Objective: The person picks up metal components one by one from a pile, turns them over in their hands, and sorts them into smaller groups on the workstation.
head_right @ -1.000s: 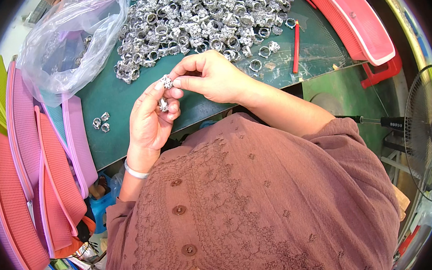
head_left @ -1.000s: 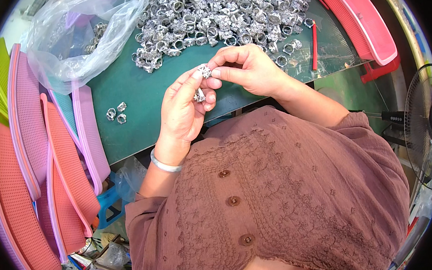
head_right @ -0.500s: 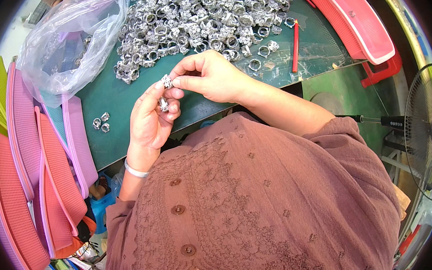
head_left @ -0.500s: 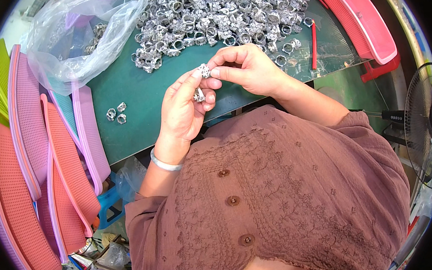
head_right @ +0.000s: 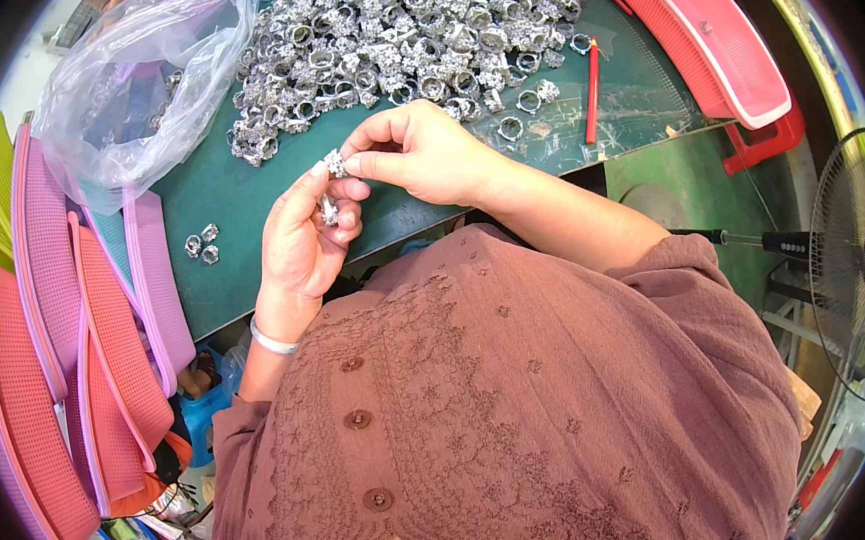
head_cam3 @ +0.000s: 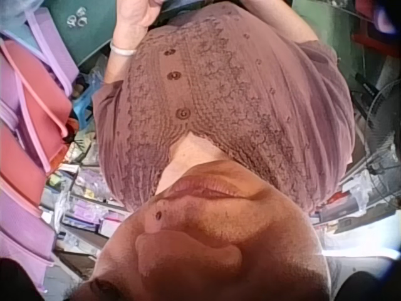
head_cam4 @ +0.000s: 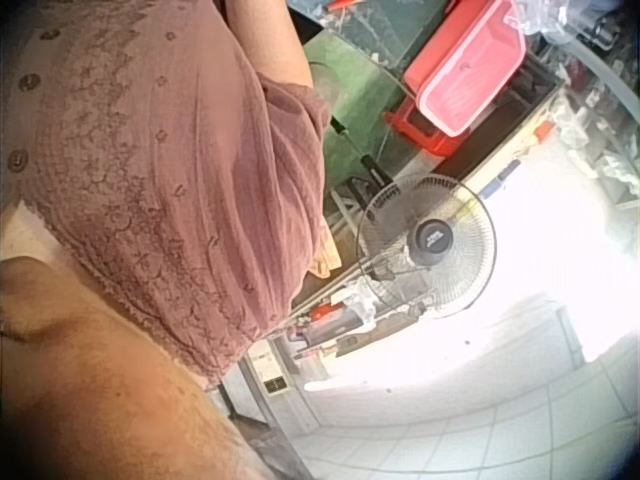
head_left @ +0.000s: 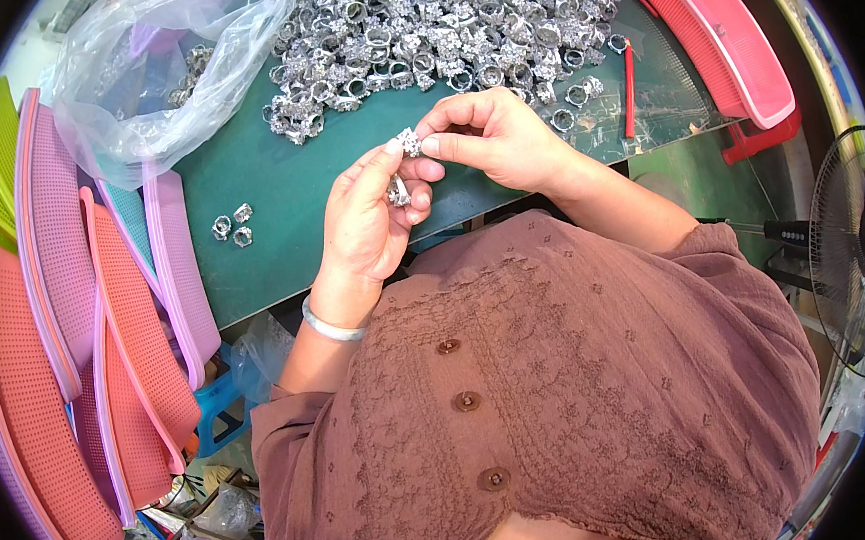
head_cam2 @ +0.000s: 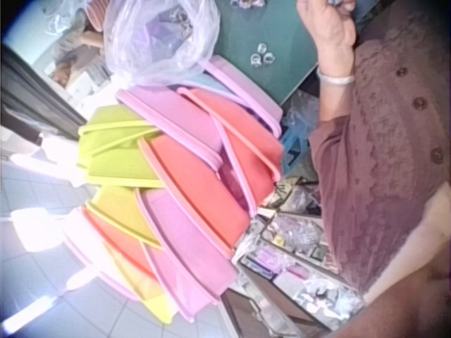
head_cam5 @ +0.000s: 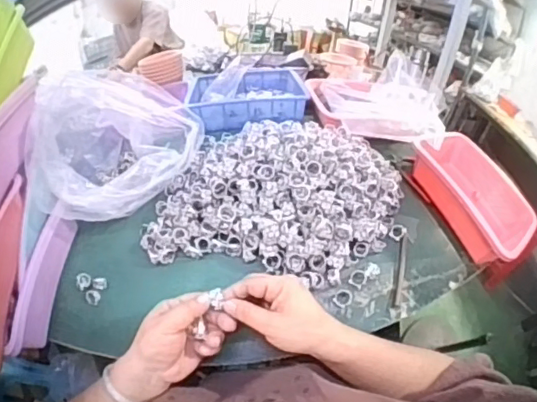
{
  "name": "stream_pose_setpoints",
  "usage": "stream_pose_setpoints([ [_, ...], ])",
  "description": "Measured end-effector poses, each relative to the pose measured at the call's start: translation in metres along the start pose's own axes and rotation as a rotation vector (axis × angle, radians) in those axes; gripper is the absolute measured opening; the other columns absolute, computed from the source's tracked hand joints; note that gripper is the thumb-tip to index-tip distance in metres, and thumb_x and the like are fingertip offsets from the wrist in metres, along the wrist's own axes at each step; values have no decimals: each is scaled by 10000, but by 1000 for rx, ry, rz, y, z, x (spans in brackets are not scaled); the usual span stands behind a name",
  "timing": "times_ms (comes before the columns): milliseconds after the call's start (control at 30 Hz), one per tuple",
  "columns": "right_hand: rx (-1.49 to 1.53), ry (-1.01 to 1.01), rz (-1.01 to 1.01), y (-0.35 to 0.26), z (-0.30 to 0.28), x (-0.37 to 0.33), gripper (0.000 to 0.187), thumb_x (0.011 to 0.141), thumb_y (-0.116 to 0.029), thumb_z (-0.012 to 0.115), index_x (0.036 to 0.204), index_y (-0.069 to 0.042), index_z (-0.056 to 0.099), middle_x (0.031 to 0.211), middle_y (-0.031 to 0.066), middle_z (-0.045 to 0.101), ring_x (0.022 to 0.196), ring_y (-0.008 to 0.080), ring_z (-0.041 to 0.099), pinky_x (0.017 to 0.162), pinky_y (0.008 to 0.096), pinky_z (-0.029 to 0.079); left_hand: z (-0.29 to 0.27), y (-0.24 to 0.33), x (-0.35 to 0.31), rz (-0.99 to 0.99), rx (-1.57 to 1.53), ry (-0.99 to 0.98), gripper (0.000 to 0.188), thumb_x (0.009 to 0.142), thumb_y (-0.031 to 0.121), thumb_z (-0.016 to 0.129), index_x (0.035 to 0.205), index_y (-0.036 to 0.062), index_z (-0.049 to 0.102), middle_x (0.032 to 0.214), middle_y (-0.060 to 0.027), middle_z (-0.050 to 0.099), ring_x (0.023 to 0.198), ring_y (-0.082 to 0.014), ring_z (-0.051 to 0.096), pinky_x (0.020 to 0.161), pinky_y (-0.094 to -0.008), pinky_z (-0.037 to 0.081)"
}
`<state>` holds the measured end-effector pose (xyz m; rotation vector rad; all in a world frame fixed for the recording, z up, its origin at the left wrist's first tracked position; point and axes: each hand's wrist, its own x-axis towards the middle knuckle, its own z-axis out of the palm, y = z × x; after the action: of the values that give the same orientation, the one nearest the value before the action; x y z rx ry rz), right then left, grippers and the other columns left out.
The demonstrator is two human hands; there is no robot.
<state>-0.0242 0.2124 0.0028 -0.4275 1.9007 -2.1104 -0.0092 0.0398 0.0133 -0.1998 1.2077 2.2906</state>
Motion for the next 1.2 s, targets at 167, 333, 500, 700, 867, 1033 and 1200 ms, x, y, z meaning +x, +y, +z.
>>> stream_pose_setpoints([
  [167, 7, -7, 29, -1, 1, -1, 116, 837, -76, 588, 906, 9, 627, 849, 24, 619, 795, 74, 558, 740, 221, 448, -4, 0, 0, -36, 84, 16, 272, 923, 248, 437, 931, 14, 574, 712, -77, 616, 494, -76, 492, 409, -171, 348],
  [333, -4, -14, 40, 0, 1, -1, 123, 842, -82, 583, 911, 9, 625, 855, 27, 628, 797, 73, 561, 744, 223, 449, -5, 0, 0, -54, 95, 13, 316, 931, 279, 411, 925, 14, 583, 711, -74, 614, 492, -75, 489, 407, -168, 343],
  [500, -31, -15, 4, 3, 1, 0, 124, 847, -83, 575, 919, 7, 622, 842, 27, 627, 792, 75, 564, 738, 223, 453, -7, -3, -1, 23, 56, -6, 241, 908, 225, 481, 944, 9, 582, 750, -70, 620, 523, -64, 496, 435, -168, 357],
  [700, -6, -67, -29, 4, 2, 0, 116, 845, -62, 567, 920, 8, 620, 842, 25, 620, 794, 80, 565, 730, 220, 452, -7, -6, -6, 150, 183, 4, 225, 845, 101, 583, 1047, 2, 561, 815, -39, 616, 565, -40, 484, 489, -164, 368],
  [867, -120, -29, -140, 6, 6, 1, 122, 817, -54, 592, 915, 4, 637, 819, 44, 652, 776, 98, 596, 741, 241, 472, -8, -8, -9, 238, 300, 53, 298, 819, 46, 604, 1106, 1, 538, 860, -21, 599, 632, -38, 495, 528, -162, 385],
  [1033, -156, -43, -153, 6, 8, 2, 126, 809, -55, 601, 919, -10, 641, 861, 49, 652, 804, 97, 596, 743, 240, 473, -8, -8, -14, 335, 391, 60, 362, 807, 21, 610, 1156, 9, 516, 891, -24, 594, 707, -45, 509, 570, -168, 407],
  [1200, -346, -11, -209, 3, 11, 3, 120, 802, -49, 601, 912, -14, 633, 825, 39, 615, 759, 113, 569, 687, 244, 446, -24, -7, -16, 501, 624, 168, 338, 787, 25, 630, 1118, 29, 561, 773, 28, 556, 682, -23, 461, 588, -161, 379],
])
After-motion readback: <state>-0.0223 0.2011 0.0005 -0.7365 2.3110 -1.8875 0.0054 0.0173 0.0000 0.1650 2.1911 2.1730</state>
